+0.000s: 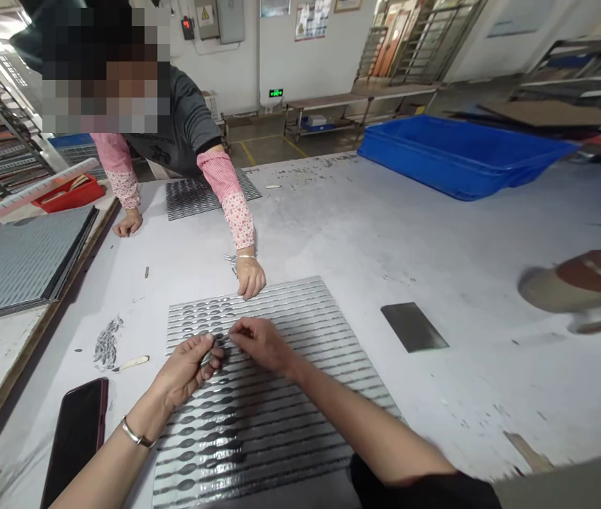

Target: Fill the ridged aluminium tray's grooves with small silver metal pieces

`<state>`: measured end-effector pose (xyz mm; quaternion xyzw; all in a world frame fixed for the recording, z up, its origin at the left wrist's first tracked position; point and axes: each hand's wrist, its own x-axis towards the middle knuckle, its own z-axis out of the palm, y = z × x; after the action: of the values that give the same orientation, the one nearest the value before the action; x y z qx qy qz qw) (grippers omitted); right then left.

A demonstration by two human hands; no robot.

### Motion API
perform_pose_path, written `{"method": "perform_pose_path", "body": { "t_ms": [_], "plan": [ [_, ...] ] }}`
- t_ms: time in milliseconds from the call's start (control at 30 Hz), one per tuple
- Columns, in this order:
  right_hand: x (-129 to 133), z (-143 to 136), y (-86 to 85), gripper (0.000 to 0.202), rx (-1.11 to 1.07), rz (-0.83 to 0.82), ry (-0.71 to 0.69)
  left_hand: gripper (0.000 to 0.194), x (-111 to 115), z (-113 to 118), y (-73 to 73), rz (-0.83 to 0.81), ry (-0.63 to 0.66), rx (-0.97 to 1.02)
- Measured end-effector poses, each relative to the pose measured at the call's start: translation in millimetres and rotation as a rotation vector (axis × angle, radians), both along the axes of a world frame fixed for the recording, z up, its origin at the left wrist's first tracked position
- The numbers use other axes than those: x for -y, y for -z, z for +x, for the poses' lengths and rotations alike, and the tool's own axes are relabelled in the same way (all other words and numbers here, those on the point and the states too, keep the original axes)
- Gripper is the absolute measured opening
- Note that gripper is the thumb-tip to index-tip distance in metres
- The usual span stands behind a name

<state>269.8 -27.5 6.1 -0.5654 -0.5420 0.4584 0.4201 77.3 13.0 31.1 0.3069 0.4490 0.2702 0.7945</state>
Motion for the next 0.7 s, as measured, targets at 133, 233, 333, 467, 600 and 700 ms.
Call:
{"method": "perform_pose_path", "body": {
  "t_ms": [133, 233, 333, 467, 600, 700],
  "plan": [
    [-27.1, 5.8, 12.2, 0.016, 0.267, -0.017, 0.189, 0.007, -9.6, -6.8, -3.6, -0.040, -0.130, -0.041],
    [-39.1, -1.0, 15.0, 0.020, 0.418, -0.042, 0.169, 0.009, -12.0, -13.3, -5.1, -0.044, -0.145, -0.041],
    [-45.9, -7.8, 15.0, 0.022, 0.505, -0.062, 0.184, 0.011, -9.3, -17.2, -4.7, -0.006, -0.130, -0.021],
    [-50.3, -9.3, 12.0, 0.009, 0.528, -0.080, 0.243, 0.031, -2.8, -17.3, -5.5, 0.037, -0.048, -0.035],
    [-29.2, -10.6, 0.3, 0.004, 0.396, -0.012, 0.266, 0.046, 6.2, -15.2, -9.7, 0.076, -0.018, -0.010],
    [4.2, -14.6, -12.0, 0.017, 0.089, 0.055, 0.071, 0.045, 14.0, -12.6, -12.0, 0.132, 0.075, 0.017]
  ]
}}
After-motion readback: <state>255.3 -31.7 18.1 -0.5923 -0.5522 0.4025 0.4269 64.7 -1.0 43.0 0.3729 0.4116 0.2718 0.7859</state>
